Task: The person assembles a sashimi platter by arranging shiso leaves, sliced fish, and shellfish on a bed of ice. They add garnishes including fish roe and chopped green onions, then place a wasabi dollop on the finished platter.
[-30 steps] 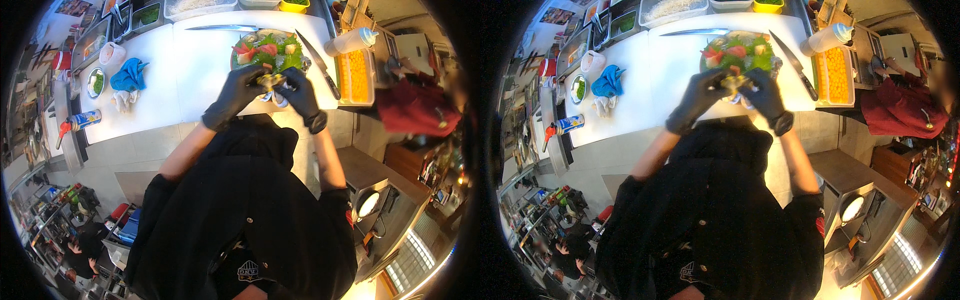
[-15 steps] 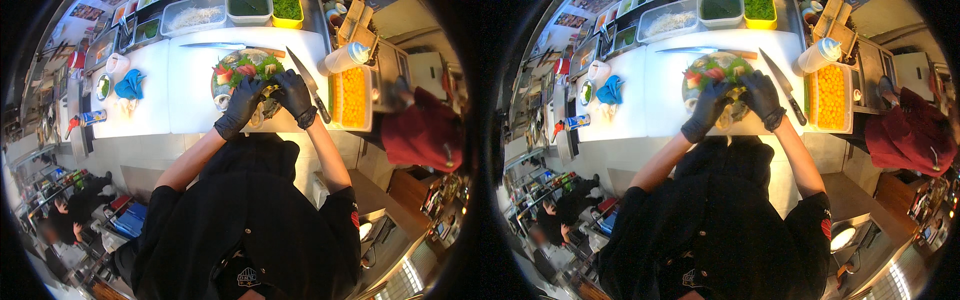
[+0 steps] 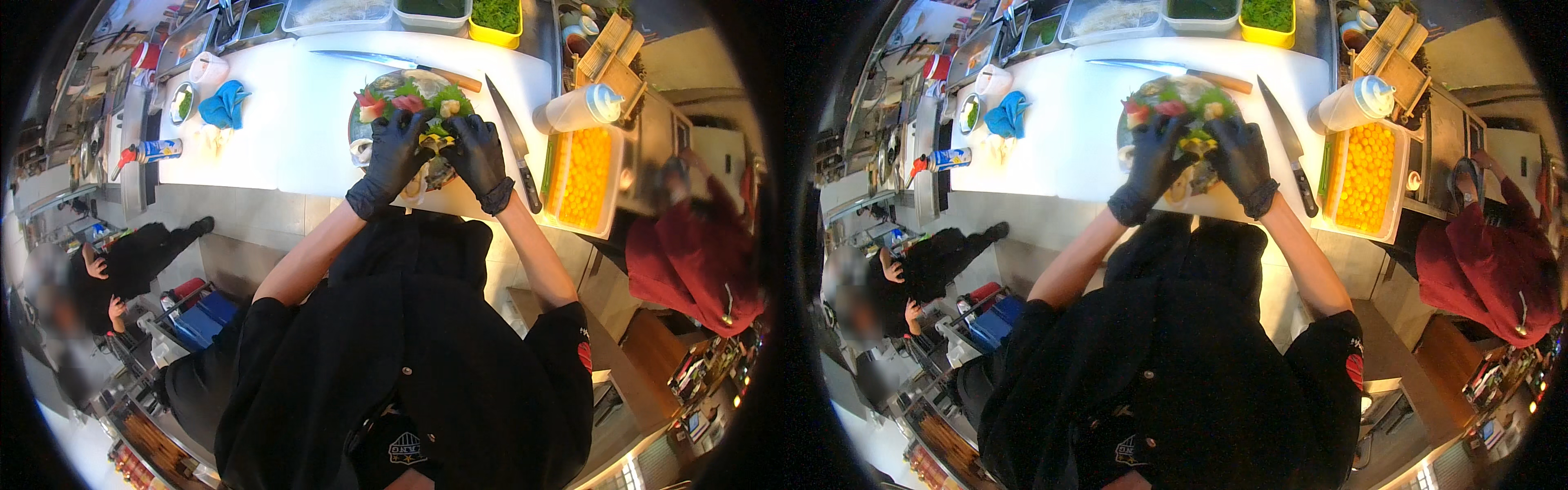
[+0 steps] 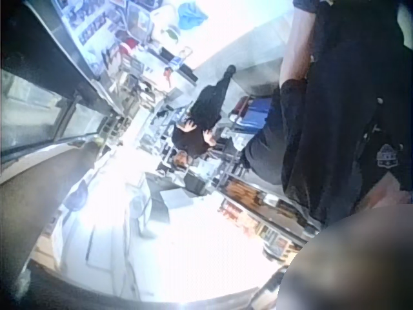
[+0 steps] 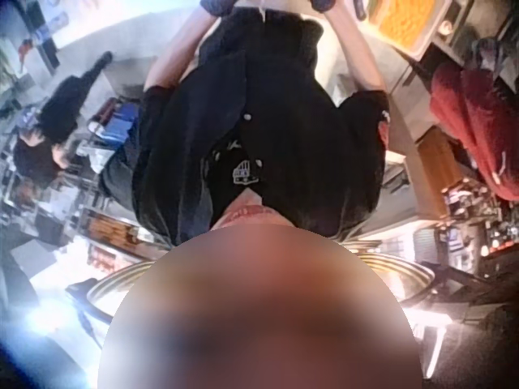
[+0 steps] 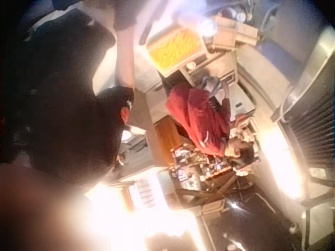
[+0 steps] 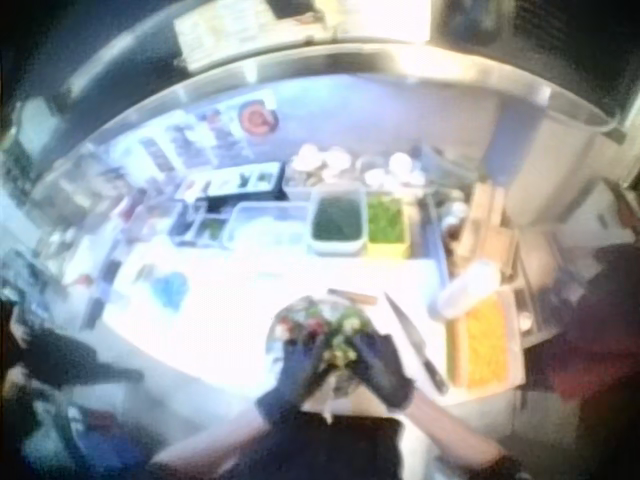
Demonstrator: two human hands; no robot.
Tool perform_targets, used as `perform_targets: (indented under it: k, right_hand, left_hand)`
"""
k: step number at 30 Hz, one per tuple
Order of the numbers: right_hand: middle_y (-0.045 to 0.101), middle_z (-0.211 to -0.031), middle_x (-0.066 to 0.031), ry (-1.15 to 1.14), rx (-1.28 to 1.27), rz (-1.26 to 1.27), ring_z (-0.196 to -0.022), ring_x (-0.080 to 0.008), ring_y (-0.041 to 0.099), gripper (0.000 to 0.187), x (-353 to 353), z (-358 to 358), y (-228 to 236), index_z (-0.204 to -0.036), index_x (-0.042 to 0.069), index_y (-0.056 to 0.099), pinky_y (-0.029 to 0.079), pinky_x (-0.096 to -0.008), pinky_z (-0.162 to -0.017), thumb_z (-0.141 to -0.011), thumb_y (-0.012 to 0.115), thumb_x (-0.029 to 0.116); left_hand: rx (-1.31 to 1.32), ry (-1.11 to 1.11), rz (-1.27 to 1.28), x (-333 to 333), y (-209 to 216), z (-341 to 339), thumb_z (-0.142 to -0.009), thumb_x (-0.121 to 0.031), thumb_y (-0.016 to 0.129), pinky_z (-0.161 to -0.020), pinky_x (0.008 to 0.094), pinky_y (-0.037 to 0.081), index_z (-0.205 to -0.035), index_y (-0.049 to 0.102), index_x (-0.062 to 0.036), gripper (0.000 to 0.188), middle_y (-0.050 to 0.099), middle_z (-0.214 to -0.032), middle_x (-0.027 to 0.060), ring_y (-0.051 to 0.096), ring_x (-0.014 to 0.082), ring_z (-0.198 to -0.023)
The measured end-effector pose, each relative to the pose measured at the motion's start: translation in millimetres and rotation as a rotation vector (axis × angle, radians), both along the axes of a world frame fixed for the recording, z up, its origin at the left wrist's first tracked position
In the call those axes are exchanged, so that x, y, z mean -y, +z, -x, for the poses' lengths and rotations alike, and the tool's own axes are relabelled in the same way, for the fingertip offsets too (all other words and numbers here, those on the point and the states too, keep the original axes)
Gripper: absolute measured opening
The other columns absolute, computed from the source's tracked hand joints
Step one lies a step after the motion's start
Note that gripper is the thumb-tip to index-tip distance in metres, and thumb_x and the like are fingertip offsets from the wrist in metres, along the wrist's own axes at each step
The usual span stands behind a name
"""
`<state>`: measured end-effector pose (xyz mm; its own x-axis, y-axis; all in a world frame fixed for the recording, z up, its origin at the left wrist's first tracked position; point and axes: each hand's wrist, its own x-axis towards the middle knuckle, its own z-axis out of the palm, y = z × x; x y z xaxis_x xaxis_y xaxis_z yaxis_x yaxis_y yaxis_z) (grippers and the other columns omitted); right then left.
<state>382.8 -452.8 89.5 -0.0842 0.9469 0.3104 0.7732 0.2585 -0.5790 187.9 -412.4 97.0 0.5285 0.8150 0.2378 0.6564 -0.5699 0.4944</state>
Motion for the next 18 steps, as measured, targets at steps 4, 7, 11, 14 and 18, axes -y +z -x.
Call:
perform_targets:
  k: [4,7,11,14,18]
  right_hand:
    - [0.066,-0.108,-0.0147,0.022,0.040,0.037,-0.093,-0.0382,0.060,0.050,-6,-2,4,-0.119,0.009,0.066,0.048,-0.0460,-0.082,-0.072,0.083,0.009]
    - [0.066,-0.107,-0.0143,0.055,0.055,-0.017,-0.091,-0.0384,0.061,0.052,-8,-3,7,-0.120,0.009,0.066,0.049,-0.0466,-0.081,-0.072,0.084,0.011]
    - [0.067,-0.107,-0.0158,0.014,0.061,0.038,-0.094,-0.0380,0.062,0.051,-9,2,13,-0.120,0.008,0.065,0.049,-0.0472,-0.081,-0.073,0.084,0.013]
    - [0.067,-0.111,-0.0182,0.018,0.014,0.052,-0.101,-0.0365,0.063,0.051,-7,3,20,-0.119,0.005,0.064,0.050,-0.0466,-0.084,-0.073,0.084,0.013]
    - [0.067,-0.118,-0.0113,-0.118,-0.185,-0.040,-0.112,-0.0281,0.064,0.047,19,-26,27,-0.118,0.004,0.065,0.050,-0.0367,-0.096,-0.077,0.086,0.005]
  left_hand:
    - [-0.053,0.016,0.004,-4,2,-3,-0.076,-0.023,0.085,-0.102,0.0512,0.039,-0.139,0.056,-0.0106,0.070,0.056,-0.135,0.0176,0.052,0.0394,-0.125]
    - [-0.024,0.001,-0.051,-4,4,-3,-0.075,-0.025,0.085,-0.102,0.0504,0.037,-0.137,0.058,-0.0125,0.069,0.058,-0.132,0.0155,0.053,0.0362,-0.124]
    - [-0.053,0.006,-0.028,-6,10,-4,-0.074,-0.025,0.086,-0.102,0.0501,0.038,-0.137,0.058,-0.0137,0.069,0.060,-0.131,0.0135,0.055,0.0356,-0.122]
    - [0.031,0.008,-0.082,-6,16,-2,-0.074,-0.023,0.086,-0.101,0.0497,0.039,-0.139,0.059,-0.0149,0.071,0.063,-0.127,0.0126,0.056,0.0357,-0.119]
    - [0.201,0.194,-0.088,-10,18,46,-0.079,-0.012,0.083,-0.094,0.0424,0.047,-0.140,0.062,-0.0133,0.064,0.068,-0.119,0.0108,0.063,0.0295,-0.109]
